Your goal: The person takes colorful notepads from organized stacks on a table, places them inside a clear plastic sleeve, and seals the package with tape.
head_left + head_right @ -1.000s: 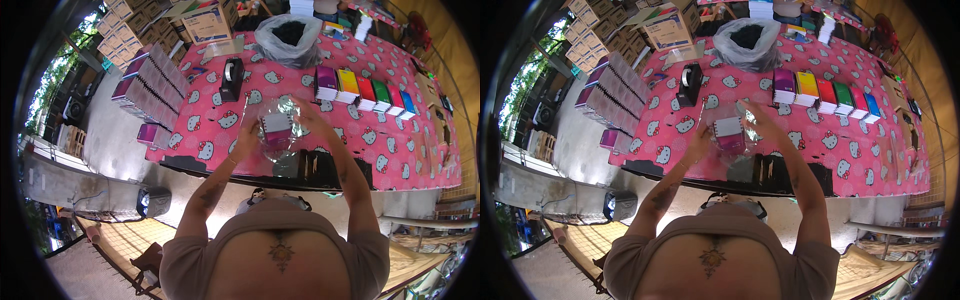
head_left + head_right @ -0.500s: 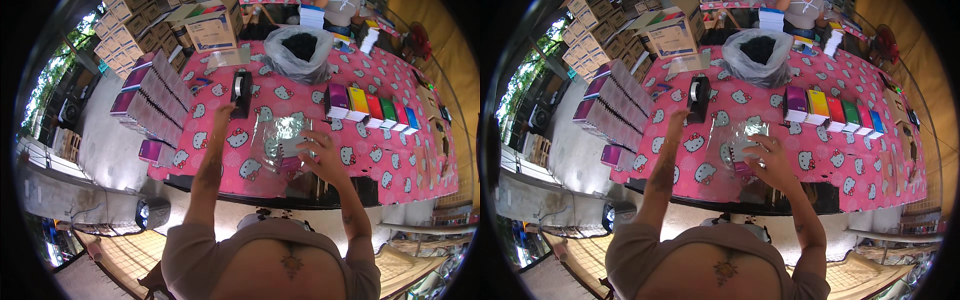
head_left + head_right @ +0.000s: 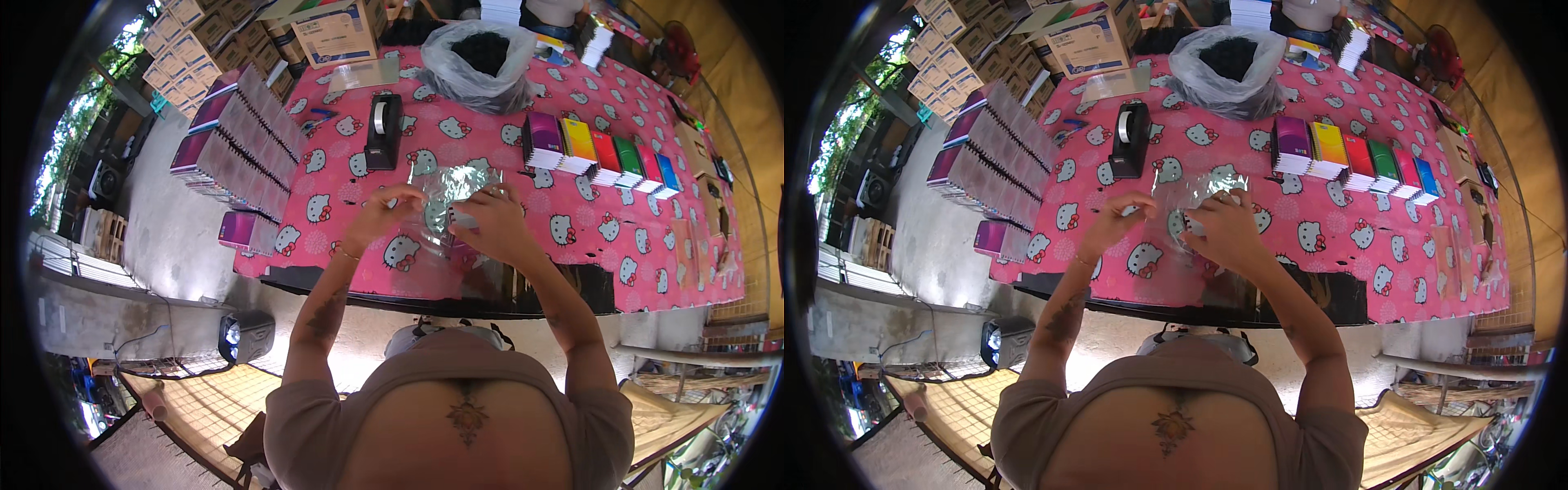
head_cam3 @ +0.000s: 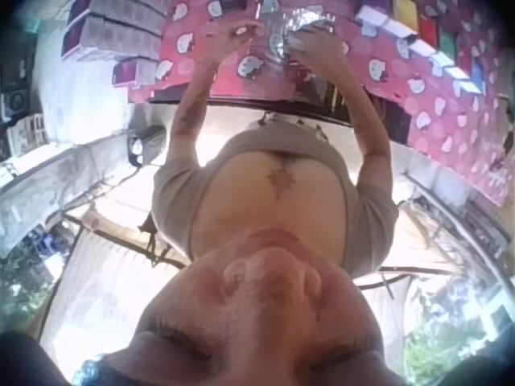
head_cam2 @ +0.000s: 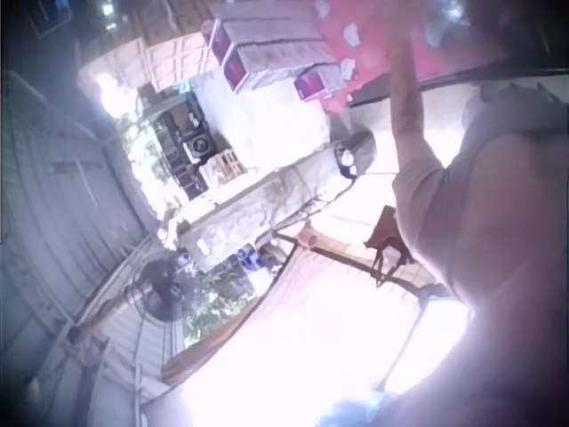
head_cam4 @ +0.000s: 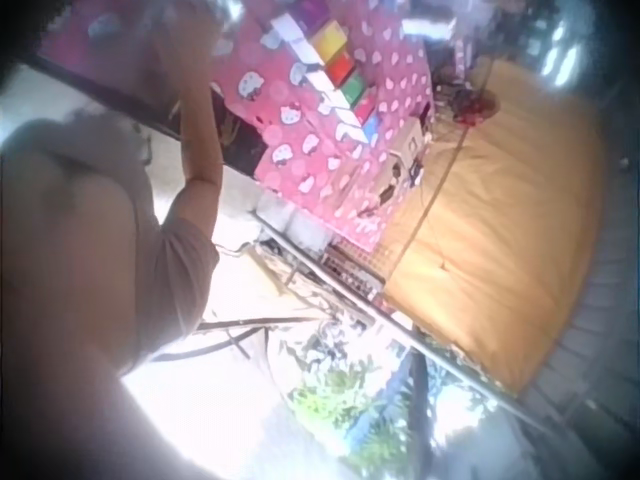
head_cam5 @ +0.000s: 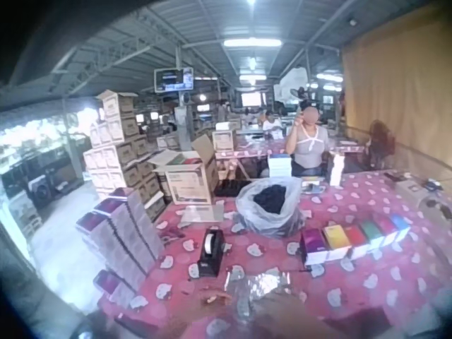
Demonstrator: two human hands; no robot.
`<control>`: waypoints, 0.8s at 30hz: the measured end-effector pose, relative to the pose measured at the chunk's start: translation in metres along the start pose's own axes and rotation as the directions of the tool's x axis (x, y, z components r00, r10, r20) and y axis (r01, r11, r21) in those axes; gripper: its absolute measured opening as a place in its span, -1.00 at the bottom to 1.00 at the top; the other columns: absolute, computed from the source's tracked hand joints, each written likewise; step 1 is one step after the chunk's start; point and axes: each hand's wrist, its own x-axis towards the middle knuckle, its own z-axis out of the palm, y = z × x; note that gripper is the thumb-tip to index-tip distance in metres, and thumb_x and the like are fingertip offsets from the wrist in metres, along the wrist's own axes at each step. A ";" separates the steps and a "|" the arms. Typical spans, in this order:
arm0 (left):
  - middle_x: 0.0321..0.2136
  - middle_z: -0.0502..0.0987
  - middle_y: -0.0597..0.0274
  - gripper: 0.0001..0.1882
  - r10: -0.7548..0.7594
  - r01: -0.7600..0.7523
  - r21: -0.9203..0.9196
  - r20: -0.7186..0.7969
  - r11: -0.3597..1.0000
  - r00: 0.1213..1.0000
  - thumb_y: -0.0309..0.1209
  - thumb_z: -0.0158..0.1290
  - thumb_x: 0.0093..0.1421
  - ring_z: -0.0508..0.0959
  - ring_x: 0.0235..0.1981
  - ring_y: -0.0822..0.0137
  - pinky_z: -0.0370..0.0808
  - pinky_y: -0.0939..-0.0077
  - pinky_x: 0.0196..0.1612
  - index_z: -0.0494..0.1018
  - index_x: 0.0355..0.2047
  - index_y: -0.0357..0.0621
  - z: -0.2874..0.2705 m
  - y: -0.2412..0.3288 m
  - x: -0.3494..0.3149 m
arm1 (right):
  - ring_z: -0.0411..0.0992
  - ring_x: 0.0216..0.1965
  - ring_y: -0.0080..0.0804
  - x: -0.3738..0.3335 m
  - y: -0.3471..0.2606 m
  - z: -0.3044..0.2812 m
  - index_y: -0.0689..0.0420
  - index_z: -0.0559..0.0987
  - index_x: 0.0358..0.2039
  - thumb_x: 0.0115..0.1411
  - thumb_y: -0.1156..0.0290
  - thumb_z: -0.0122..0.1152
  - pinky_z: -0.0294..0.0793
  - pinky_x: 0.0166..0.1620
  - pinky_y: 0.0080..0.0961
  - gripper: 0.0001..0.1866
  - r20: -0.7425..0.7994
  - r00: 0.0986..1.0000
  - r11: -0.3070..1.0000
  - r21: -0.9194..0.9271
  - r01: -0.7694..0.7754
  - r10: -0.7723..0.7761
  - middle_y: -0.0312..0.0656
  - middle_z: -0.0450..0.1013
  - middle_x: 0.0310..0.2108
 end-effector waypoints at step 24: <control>0.25 0.24 -0.04 -0.48 0.294 -0.262 0.675 0.070 0.690 0.953 -0.45 0.35 -0.01 0.26 0.25 -0.11 0.27 0.10 0.25 0.50 0.00 0.06 0.090 0.002 0.057 | 0.10 0.34 -0.02 -0.055 0.092 0.053 -0.08 0.54 0.10 -0.07 0.19 0.52 0.10 0.30 0.06 -0.34 0.011 0.989 0.938 0.320 0.135 -0.146 -0.10 0.19 0.28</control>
